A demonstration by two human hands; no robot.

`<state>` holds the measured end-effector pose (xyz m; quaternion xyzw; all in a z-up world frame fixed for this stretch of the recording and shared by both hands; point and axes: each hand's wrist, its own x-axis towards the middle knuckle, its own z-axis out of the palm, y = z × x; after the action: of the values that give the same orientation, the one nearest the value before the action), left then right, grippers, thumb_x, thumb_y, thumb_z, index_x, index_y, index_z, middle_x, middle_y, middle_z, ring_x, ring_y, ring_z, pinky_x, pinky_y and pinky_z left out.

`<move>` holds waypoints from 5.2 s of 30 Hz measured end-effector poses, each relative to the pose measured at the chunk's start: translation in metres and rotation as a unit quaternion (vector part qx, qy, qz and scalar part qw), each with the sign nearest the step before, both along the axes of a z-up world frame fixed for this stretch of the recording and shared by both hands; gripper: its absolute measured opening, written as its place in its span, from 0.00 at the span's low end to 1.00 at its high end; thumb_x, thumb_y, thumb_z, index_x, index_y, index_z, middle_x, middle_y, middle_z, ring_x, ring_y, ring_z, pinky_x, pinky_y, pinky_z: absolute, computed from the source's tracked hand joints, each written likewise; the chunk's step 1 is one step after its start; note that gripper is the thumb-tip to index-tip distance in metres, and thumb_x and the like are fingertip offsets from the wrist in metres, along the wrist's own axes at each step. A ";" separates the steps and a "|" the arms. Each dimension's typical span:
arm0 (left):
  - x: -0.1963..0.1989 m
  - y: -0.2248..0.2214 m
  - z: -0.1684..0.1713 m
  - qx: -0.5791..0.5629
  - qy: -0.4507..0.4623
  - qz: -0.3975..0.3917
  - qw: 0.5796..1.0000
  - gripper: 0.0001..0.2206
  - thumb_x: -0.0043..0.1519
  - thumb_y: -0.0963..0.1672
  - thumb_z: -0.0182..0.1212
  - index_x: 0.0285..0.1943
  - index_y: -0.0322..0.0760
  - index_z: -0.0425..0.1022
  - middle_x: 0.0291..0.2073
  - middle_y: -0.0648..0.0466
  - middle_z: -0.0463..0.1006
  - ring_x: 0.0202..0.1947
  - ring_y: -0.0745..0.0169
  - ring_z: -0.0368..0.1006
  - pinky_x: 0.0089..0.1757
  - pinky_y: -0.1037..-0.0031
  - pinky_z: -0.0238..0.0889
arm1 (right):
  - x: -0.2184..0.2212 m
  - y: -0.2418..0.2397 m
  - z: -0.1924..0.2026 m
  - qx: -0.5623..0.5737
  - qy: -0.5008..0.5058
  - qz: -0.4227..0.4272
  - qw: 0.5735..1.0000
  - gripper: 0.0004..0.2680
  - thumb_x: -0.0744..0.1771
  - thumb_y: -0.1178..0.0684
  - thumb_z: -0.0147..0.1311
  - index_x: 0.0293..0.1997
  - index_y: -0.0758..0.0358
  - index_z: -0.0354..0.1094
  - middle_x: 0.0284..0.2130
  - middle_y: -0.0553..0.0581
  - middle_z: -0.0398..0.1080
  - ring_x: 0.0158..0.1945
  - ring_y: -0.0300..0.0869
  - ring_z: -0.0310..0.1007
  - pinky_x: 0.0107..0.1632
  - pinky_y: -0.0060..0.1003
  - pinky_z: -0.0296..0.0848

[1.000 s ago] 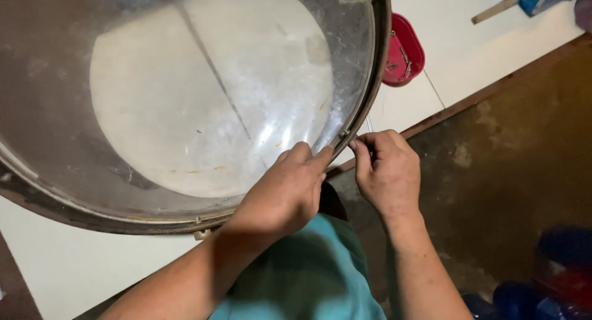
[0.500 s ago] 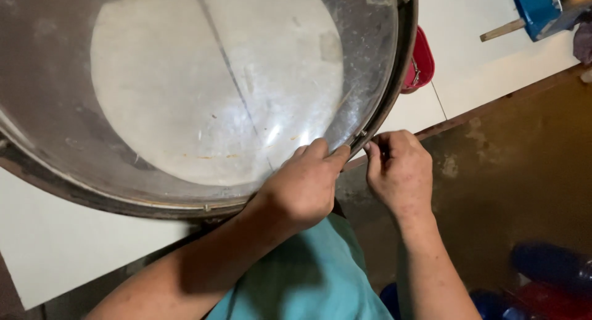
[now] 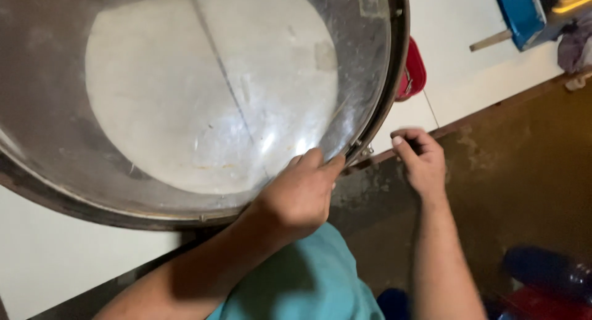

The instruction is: Using a wrench to unscrew and remove tension rods from a drum rim.

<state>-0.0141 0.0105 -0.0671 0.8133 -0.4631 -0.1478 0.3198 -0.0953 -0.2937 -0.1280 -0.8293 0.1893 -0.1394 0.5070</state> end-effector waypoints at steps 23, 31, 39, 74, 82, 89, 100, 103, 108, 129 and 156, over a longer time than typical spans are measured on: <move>0.009 0.001 0.064 0.001 0.161 0.040 0.986 0.11 0.60 0.39 0.46 0.49 0.36 0.70 0.36 0.44 0.67 0.35 0.42 0.66 0.35 0.54 0.58 | 0.031 -0.004 -0.127 -0.117 0.436 -0.087 0.888 0.07 0.64 0.57 0.44 0.40 0.71 0.63 0.40 0.73 0.71 0.46 0.67 0.73 0.45 0.59 0.69; 0.012 0.003 0.049 0.002 0.201 0.041 0.979 0.08 0.61 0.40 0.46 0.46 0.36 0.70 0.36 0.44 0.65 0.31 0.42 0.65 0.35 0.54 0.59 | -0.059 0.072 0.012 0.313 0.200 -0.201 0.906 0.11 0.73 0.56 0.38 0.29 0.60 0.53 0.19 0.55 0.54 0.18 0.43 0.52 0.25 0.38 0.50; 0.010 0.000 0.055 -0.031 0.207 0.047 0.977 0.09 0.60 0.39 0.43 0.43 0.37 0.70 0.34 0.44 0.66 0.33 0.44 0.66 0.37 0.57 0.59 | -0.084 0.138 0.029 0.348 0.055 -0.106 0.930 0.08 0.70 0.49 0.46 0.37 0.63 0.61 0.12 0.55 0.56 0.16 0.38 0.51 0.21 0.33 0.56; 0.018 -0.001 0.063 0.038 0.194 0.021 0.980 0.16 0.61 0.37 0.43 0.58 0.36 0.67 0.38 0.42 0.68 0.38 0.33 0.70 0.40 0.51 0.66 | -0.047 0.029 0.026 0.195 0.222 -0.009 0.955 0.09 0.65 0.49 0.57 0.35 0.63 0.78 0.18 0.54 0.70 0.21 0.39 0.63 0.27 0.34 0.59; 0.011 0.002 0.067 0.034 0.033 0.006 0.999 0.19 0.54 0.33 0.47 0.52 0.35 0.73 0.31 0.44 0.68 0.24 0.42 0.70 0.29 0.58 0.65 | 0.116 -0.074 0.045 -0.037 0.383 0.377 0.842 0.09 0.65 0.54 0.57 0.42 0.61 0.84 0.36 0.53 0.86 0.39 0.43 0.84 0.52 0.41 0.79; 0.007 0.005 0.065 0.008 -0.186 0.007 0.982 0.13 0.62 0.37 0.50 0.54 0.34 0.75 0.33 0.52 0.68 0.29 0.57 0.64 0.30 0.72 0.60 | 0.088 -0.075 0.091 -0.045 0.394 0.343 0.852 0.06 0.65 0.56 0.60 0.34 0.67 0.82 0.28 0.53 0.79 0.34 0.40 0.74 0.43 0.36 0.71; 0.009 0.003 0.066 -0.006 -0.153 0.018 0.988 0.14 0.56 0.35 0.51 0.49 0.40 0.73 0.28 0.52 0.65 0.25 0.56 0.64 0.33 0.74 0.62 | -0.089 0.099 0.029 0.242 0.128 -0.083 0.958 0.09 0.69 0.45 0.50 0.35 0.58 0.67 0.16 0.53 0.63 0.19 0.36 0.57 0.26 0.30 0.51; 0.007 0.004 0.062 -0.059 -0.069 0.019 0.996 0.19 0.62 0.35 0.48 0.63 0.26 0.72 0.32 0.47 0.68 0.25 0.50 0.66 0.33 0.70 0.63 | -0.082 0.124 0.032 0.277 0.085 -0.111 0.951 0.10 0.70 0.47 0.48 0.35 0.61 0.66 0.15 0.53 0.62 0.18 0.34 0.56 0.25 0.28 0.51; 0.007 0.004 0.058 -0.083 -0.045 0.022 0.995 0.20 0.59 0.34 0.50 0.63 0.26 0.71 0.30 0.47 0.66 0.27 0.49 0.65 0.34 0.68 0.63 | -0.070 0.146 0.036 0.297 0.071 -0.127 0.944 0.11 0.70 0.45 0.47 0.35 0.61 0.65 0.12 0.53 0.60 0.18 0.34 0.51 0.23 0.29 0.47; 0.009 0.000 0.049 0.004 -0.010 0.010 1.000 0.29 0.49 0.33 0.49 0.64 0.29 0.71 0.31 0.41 0.69 0.25 0.40 0.69 0.33 0.60 0.68 | -0.066 0.050 0.027 0.119 0.200 -0.044 0.971 0.05 0.67 0.50 0.59 0.35 0.58 0.78 0.25 0.43 0.71 0.29 0.33 0.60 0.37 0.30 0.56; 0.014 -0.006 0.069 0.080 0.211 0.037 0.973 0.20 0.61 0.39 0.44 0.62 0.40 0.70 0.37 0.44 0.67 0.37 0.43 0.66 0.38 0.58 0.60 | -0.062 0.101 0.037 0.282 0.056 -0.159 0.944 0.09 0.69 0.52 0.54 0.28 0.61 0.67 0.12 0.45 0.52 0.16 0.31 0.45 0.20 0.29 0.43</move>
<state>0.0000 0.0046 0.0016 0.8030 -0.3417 -0.3412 0.3494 -0.1569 -0.1927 -0.0905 -0.6177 0.3783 -0.1123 0.6802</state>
